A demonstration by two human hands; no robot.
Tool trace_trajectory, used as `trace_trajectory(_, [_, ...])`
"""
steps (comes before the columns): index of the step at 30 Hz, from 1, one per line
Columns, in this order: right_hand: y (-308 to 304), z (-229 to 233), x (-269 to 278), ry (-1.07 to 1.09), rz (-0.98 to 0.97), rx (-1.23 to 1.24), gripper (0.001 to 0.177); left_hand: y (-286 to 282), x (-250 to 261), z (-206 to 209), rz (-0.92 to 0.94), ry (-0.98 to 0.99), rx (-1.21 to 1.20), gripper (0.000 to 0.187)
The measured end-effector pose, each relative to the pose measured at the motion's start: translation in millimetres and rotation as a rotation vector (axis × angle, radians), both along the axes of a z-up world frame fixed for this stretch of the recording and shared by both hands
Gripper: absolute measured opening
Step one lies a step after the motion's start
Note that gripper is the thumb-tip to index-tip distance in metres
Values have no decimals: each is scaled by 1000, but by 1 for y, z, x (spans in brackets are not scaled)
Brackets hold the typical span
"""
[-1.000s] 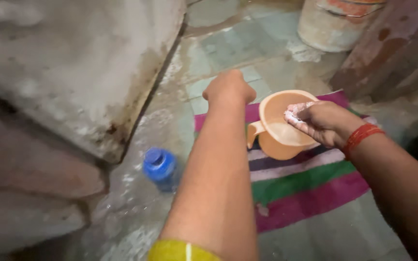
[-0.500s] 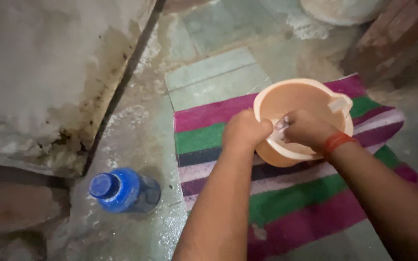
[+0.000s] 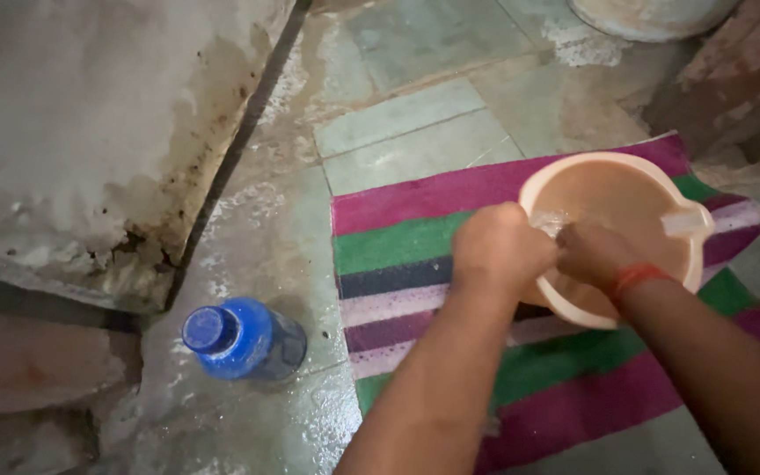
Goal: The person prepares a soapy solution by pouring liquid detergent into a jug of water and mixing it by hand. They then pour the soapy water onto a striped mat on the floor and scrub the mat with a pink brush, working the soap into the fabric.
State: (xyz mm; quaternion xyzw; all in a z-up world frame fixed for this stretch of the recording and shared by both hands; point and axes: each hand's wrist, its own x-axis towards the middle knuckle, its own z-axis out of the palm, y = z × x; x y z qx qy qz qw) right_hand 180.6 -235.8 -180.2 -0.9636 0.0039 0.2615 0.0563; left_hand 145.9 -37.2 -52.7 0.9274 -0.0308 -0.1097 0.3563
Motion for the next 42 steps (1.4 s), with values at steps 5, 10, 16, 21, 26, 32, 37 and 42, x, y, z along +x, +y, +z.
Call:
trace_trajectory(5, [10, -15, -9, 95, 12, 180, 33, -8, 1, -8, -59, -91, 36, 30])
trace_trajectory(10, [11, -12, -6, 96, -7, 184, 31, -14, -1, -14, -60, -206, 30, 28])
trace_trajectory(16, [8, -25, -6, 90, -10, 184, 28, -24, -5, -11, -123, -222, 41, 29])
trace_trajectory(21, [-12, -33, 6, 9, -96, 59, 26, -31, -6, -5, -135, -227, 64, 27])
trace_trajectory(26, [-4, -35, -3, 56, -81, 203, 24, -26, -1, -1, -97, -137, 80, 27])
trace_trajectory(32, [-1, -21, -3, 4, -154, 468, 21, -12, 4, 6, -79, -54, 76, 31])
trace_trajectory(37, [-3, 53, -5, -390, -31, 685, 20, 8, 12, -5, 172, 26, 9, 35])
trace_trajectory(42, [-36, 106, -54, -755, -275, 797, 27, 20, 18, -21, 303, -14, -18, 35])
